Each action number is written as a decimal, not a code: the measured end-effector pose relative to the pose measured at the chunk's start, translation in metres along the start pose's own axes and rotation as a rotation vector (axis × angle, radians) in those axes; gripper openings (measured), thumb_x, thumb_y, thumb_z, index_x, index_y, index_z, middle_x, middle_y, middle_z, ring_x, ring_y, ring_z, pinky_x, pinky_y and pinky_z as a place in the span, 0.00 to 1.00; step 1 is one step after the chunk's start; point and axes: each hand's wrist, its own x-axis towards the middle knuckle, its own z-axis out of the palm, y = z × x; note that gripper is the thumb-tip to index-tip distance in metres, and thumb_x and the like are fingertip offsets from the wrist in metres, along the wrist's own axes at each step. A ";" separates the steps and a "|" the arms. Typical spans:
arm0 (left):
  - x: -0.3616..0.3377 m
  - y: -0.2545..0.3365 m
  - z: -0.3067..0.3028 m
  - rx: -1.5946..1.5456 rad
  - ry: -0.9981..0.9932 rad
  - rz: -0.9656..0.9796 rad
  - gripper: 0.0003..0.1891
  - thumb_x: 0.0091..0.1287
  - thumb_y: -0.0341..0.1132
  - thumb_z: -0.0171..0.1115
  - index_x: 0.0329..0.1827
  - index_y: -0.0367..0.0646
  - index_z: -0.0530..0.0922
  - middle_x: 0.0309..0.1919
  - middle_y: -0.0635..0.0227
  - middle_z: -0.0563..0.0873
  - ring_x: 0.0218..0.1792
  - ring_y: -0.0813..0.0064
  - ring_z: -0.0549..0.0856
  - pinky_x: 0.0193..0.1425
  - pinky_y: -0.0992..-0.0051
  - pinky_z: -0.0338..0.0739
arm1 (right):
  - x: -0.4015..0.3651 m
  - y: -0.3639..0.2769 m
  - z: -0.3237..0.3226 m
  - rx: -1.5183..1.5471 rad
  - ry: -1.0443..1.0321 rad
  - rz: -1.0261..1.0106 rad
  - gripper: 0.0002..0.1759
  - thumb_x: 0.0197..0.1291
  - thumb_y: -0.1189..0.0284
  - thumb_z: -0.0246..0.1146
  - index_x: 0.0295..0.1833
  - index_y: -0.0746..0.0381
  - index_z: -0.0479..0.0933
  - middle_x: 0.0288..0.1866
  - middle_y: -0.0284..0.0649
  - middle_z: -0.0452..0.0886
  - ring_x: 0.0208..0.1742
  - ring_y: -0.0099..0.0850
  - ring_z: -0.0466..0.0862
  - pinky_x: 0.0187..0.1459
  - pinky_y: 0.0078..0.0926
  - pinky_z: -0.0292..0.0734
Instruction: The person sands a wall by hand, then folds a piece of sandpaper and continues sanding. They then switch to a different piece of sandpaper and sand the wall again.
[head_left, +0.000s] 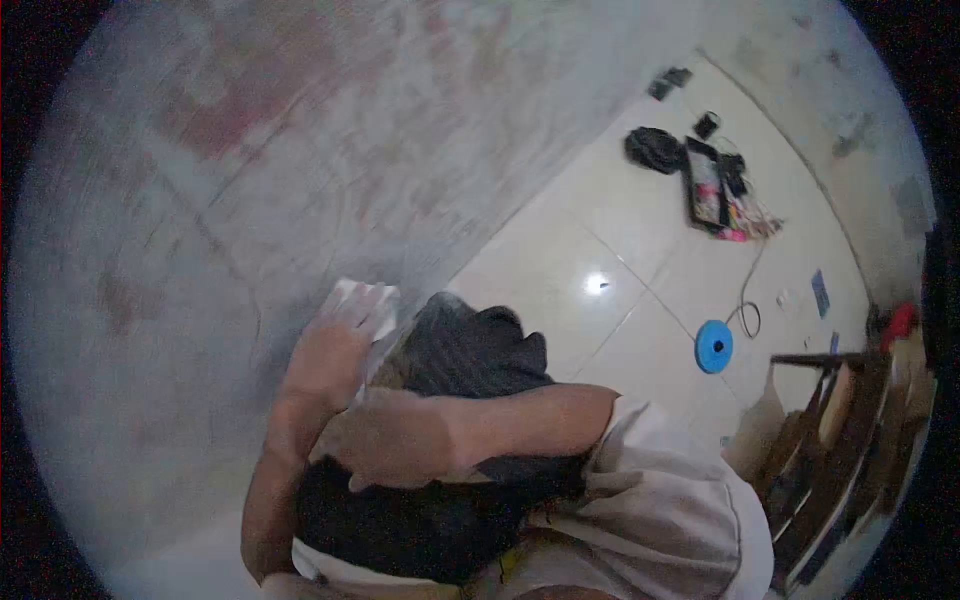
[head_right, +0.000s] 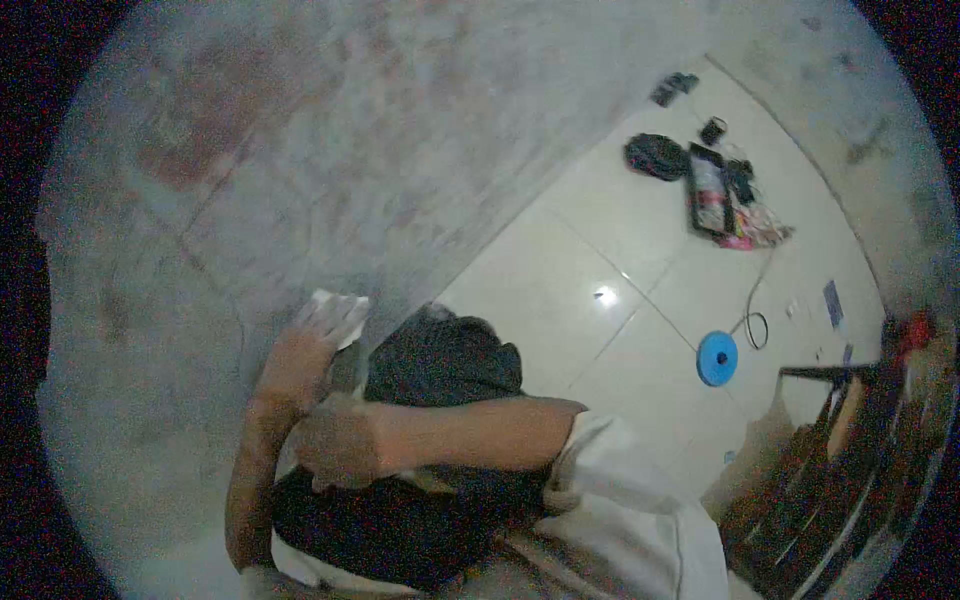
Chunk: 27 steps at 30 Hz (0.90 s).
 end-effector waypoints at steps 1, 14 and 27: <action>-0.005 0.000 -0.003 -0.077 -0.038 0.085 0.30 0.62 0.26 0.56 0.71 0.39 0.70 0.69 0.53 0.73 0.68 0.52 0.74 0.78 0.58 0.62 | -0.005 0.004 0.005 -0.028 0.086 -0.062 0.18 0.64 0.60 0.61 0.47 0.65 0.82 0.39 0.47 0.83 0.45 0.46 0.85 0.42 0.45 0.79; -0.063 -0.007 -0.020 -0.451 -0.135 -0.382 0.18 0.69 0.30 0.53 0.62 0.41 0.75 0.45 0.42 0.83 0.49 0.43 0.83 0.52 0.52 0.78 | -0.014 -0.014 -0.055 0.011 -0.368 0.099 0.26 0.70 0.54 0.57 0.54 0.68 0.71 0.38 0.56 0.81 0.42 0.55 0.84 0.44 0.49 0.80; -0.101 -0.017 -0.002 -1.039 0.508 -0.621 0.19 0.72 0.45 0.60 0.47 0.34 0.80 0.37 0.48 0.83 0.38 0.52 0.81 0.50 0.62 0.75 | 0.018 -0.032 -0.069 -0.120 -0.216 0.485 0.23 0.69 0.53 0.60 0.42 0.66 0.76 0.26 0.49 0.80 0.31 0.51 0.82 0.36 0.45 0.75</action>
